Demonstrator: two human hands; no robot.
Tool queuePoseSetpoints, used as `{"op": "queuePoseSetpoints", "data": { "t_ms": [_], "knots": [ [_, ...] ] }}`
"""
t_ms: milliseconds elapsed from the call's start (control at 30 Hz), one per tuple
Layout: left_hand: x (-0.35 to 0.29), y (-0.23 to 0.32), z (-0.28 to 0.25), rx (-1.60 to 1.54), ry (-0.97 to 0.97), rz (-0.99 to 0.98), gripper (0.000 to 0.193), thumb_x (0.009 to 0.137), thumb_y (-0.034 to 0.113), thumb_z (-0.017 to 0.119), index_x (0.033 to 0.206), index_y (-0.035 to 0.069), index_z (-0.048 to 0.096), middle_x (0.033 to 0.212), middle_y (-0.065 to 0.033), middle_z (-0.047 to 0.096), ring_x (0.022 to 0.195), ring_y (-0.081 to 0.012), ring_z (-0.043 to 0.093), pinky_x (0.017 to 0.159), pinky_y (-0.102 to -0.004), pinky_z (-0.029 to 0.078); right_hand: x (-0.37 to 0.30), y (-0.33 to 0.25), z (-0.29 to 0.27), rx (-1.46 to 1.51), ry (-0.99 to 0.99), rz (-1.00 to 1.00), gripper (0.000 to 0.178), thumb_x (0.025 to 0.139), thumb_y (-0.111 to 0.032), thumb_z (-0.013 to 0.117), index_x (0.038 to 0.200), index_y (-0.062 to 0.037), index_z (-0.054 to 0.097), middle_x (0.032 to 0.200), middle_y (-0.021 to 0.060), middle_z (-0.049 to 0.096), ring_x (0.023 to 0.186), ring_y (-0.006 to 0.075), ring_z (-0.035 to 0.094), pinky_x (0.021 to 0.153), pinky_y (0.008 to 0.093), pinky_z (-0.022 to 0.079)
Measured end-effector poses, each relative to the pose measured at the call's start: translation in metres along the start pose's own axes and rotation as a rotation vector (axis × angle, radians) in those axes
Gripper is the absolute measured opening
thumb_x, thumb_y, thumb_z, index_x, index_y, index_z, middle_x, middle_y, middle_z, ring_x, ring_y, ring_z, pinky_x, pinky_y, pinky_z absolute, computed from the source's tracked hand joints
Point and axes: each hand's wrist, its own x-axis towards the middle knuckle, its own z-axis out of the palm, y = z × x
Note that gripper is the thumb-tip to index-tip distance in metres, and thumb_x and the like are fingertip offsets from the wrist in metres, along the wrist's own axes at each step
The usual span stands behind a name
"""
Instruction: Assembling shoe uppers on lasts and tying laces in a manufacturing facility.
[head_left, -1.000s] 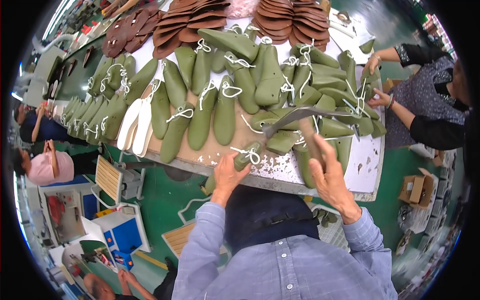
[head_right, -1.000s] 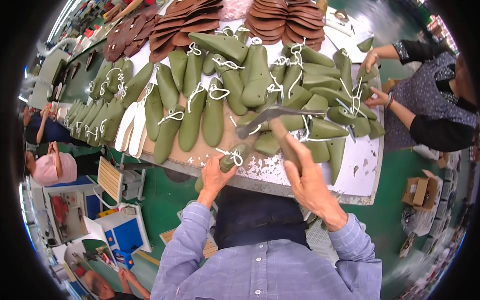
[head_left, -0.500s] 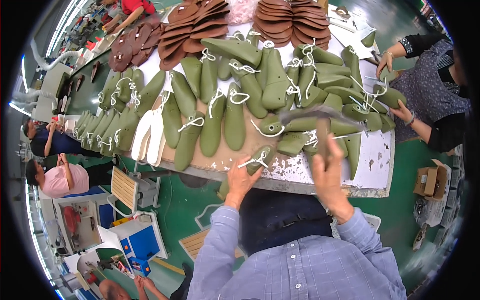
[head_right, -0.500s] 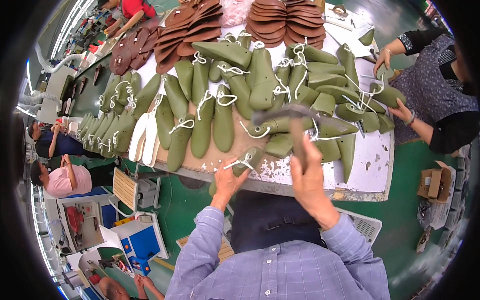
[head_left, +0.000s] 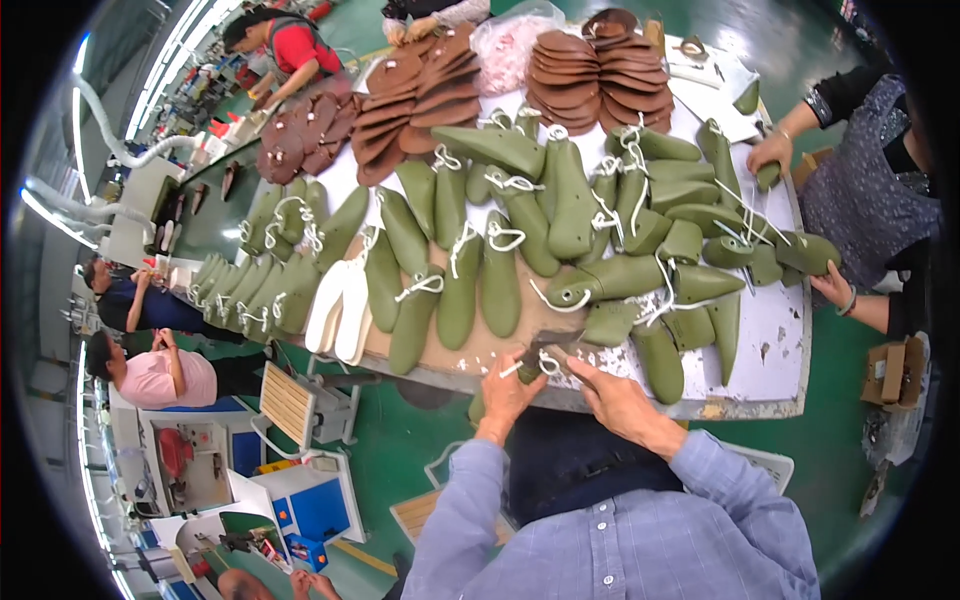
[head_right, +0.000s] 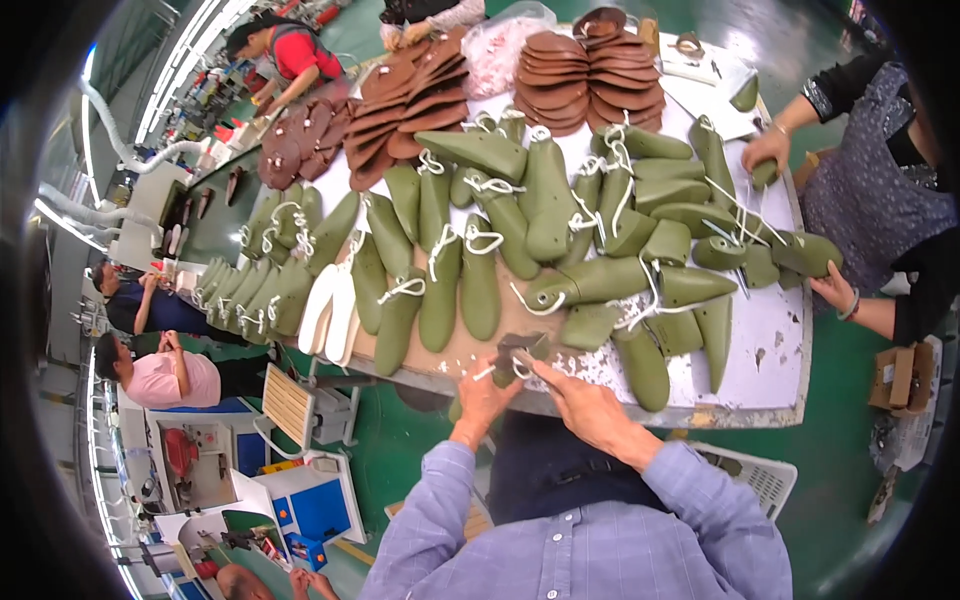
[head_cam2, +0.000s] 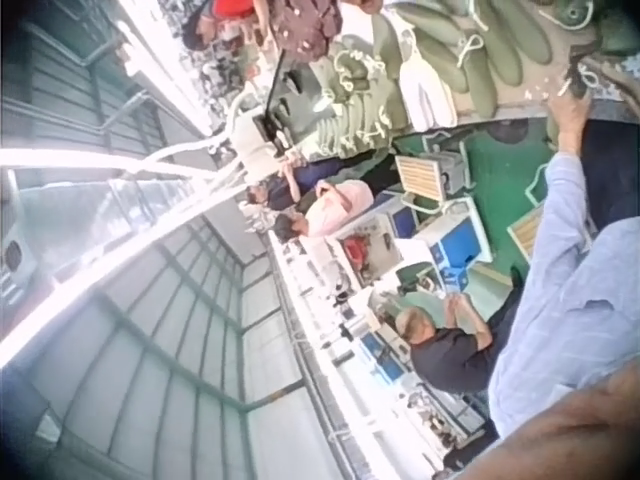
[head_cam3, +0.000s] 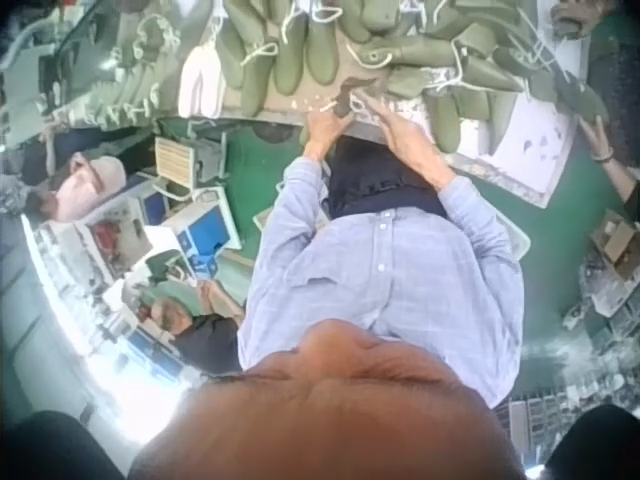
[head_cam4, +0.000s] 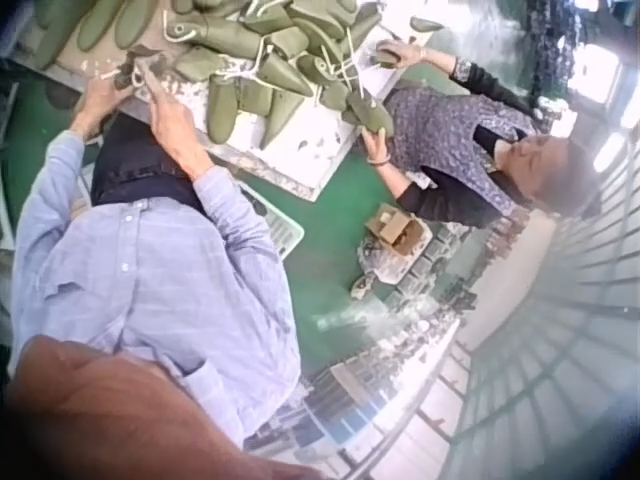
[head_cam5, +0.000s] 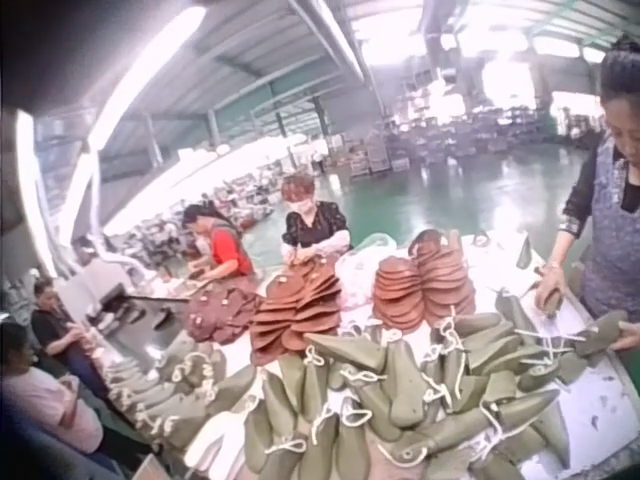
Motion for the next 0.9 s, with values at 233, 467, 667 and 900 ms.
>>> {"op": "queuePoseSetpoints", "data": {
  "t_ms": [233, 467, 667, 900],
  "knots": [
    [0.015, -0.03, -0.025, 0.144, 0.201, 0.246, 0.059, 0.059, 0.033, 0.085, 0.107, 0.012, 0.059, 0.11, -0.0106, 0.059, 0.108, -0.03, 0.055, 0.094, -0.0454, 0.042, -0.056, 0.055, -0.021, -0.292, 0.012, -0.25, 0.043, 0.086, -0.012, 0.062, 0.126, -0.0257, 0.056, 0.071, 0.0092, 0.049, 0.06, 0.0298, 0.053, 0.054, 0.0424, 0.046],
    [0.037, -0.078, -0.048, 0.283, 0.189, 0.309, 0.061, 0.058, 0.04, 0.083, 0.107, 0.011, 0.06, 0.116, -0.0082, 0.054, 0.119, -0.0306, 0.046, 0.102, -0.0539, 0.032, -0.054, 0.088, 0.022, -0.415, 0.147, -0.078, 0.038, 0.077, -0.01, 0.068, 0.113, -0.0219, 0.066, 0.081, 0.0066, 0.052, 0.077, 0.0267, 0.052, 0.068, 0.0391, 0.044],
    [0.052, -0.069, -0.056, 0.198, 0.107, 0.228, 0.062, 0.061, 0.042, 0.082, 0.111, 0.013, 0.06, 0.105, -0.0056, 0.062, 0.099, -0.0263, 0.058, 0.093, -0.0436, 0.04, -0.036, 0.092, 0.037, -0.352, 0.174, -0.083, 0.042, 0.074, -0.006, 0.068, 0.114, -0.0181, 0.065, 0.085, 0.0088, 0.053, 0.081, 0.0281, 0.053, 0.071, 0.0399, 0.044],
    [0.066, -0.047, -0.059, -0.204, -0.295, -0.144, 0.059, 0.068, 0.032, 0.08, 0.118, 0.007, 0.062, 0.107, -0.0158, 0.067, 0.098, -0.0291, 0.064, 0.086, -0.0382, 0.05, -0.035, 0.096, 0.052, -0.262, 0.173, 0.084, 0.041, 0.072, -0.012, 0.072, 0.112, -0.0153, 0.065, 0.087, 0.0115, 0.054, 0.082, 0.0316, 0.055, 0.072, 0.0437, 0.046]
  ]
}}
